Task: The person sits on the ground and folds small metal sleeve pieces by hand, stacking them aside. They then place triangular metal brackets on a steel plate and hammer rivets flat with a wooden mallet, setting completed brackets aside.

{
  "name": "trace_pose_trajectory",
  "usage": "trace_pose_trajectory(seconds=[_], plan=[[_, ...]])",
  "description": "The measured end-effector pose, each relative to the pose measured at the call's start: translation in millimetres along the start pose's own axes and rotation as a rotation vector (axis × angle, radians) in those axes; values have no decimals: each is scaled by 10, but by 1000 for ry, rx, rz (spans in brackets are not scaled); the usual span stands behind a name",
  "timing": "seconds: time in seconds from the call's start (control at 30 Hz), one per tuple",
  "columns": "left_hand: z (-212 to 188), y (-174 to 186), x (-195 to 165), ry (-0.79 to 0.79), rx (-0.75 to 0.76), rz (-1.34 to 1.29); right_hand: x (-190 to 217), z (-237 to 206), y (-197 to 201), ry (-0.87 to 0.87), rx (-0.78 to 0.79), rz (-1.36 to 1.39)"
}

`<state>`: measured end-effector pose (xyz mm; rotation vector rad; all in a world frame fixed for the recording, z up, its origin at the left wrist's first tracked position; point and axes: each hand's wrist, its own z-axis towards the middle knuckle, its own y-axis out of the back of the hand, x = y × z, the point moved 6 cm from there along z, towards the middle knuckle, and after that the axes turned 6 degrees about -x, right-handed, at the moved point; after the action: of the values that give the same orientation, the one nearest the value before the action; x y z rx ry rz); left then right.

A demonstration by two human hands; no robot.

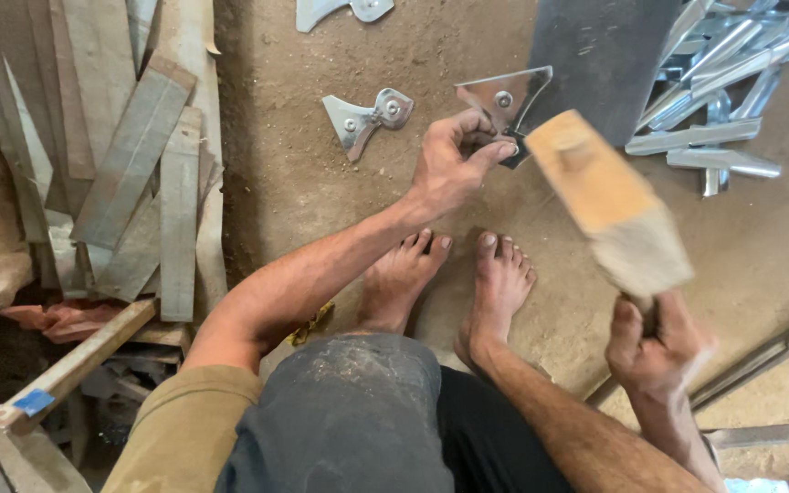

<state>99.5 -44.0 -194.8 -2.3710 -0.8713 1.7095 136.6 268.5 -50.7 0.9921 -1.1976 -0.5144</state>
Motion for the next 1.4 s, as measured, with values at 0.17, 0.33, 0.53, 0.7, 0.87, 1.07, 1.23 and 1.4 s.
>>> trace_pose_trajectory(seconds=[0.17,0.33,0.53,0.7,0.87,1.07,1.23,1.4], plan=[[9,20,27,12,-7,61,-230,-43,37,-318,68,-174],[61,40,58,99,6,-147,-60,0,20,-108,27,-84],[102,83,8,124,-26,-210,-14,74,-91,-173,27,-80],[82,89,-42,184,-19,-264,47,136,-126,-133,77,-67],[192,64,-139,116,-31,-188,-33,234,-106,-323,-15,123],[388,-167,-113,-38,-122,15,62,207,-84,-428,-100,429],[676,-37,-446,7,-105,44,52,151,-14,-482,-151,497],[1196,-88,-742,308,252,578,-7,104,44,-572,-187,548]])
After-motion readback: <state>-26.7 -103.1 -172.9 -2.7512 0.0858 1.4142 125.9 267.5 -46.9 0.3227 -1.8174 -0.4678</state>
